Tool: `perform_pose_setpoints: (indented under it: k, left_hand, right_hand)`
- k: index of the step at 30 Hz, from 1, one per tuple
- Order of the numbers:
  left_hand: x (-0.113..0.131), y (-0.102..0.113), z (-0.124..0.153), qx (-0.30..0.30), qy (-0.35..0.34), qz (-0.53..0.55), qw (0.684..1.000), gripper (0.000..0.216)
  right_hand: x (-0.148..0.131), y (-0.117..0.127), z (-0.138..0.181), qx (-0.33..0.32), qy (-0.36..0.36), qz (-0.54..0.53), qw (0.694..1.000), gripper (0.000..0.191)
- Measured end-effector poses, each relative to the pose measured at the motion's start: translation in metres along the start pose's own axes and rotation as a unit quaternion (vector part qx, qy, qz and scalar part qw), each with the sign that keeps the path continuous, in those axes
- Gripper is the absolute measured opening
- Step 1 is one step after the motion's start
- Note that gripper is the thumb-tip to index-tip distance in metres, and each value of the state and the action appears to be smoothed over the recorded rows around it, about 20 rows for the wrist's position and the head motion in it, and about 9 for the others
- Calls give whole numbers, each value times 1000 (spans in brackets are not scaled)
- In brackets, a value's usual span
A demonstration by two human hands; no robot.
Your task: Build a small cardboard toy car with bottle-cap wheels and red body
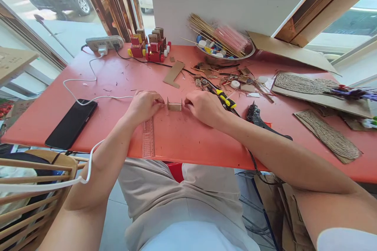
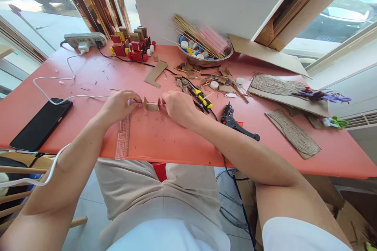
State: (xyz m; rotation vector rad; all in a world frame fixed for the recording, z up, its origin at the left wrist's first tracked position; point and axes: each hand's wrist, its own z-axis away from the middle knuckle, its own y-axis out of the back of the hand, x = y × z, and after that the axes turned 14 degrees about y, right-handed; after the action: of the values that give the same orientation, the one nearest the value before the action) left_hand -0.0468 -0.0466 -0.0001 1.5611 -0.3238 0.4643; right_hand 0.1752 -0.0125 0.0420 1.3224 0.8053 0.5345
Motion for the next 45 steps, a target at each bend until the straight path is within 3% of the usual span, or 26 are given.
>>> perform_pose_setpoints:
  k: [15, 24, 28, 30, 32, 37, 45]
  left_hand:
    - [0, 2, 0, 10, -3, -20, 1000, 22]
    - [-3, 7, 4, 22, 25, 11, 999, 28]
    - [-1, 9, 10, 113, -3, 39, 993, 26]
    - [4, 6, 13, 170, -50, 25, 984, 21]
    - [11, -1, 15, 190, -108, -6, 976, 19]
    - [22, -21, 12, 187, -167, -45, 967, 23]
    - [39, -12, 11, 108, -112, -49, 987, 35]
  right_hand:
    - [-4, 4, 0, -27, -8, 8, 1000, 33]
    - [1, 7, 13, 22, -16, 1, 1000, 28]
    - [11, 12, 35, 62, -11, -16, 998, 27]
    - [17, 13, 49, 86, -4, -23, 996, 22]
    - [22, 13, 62, 115, 15, -26, 993, 16]
    - [31, 9, 89, 172, 59, -22, 983, 15]
    - [33, 5, 104, 154, 14, -43, 987, 18]
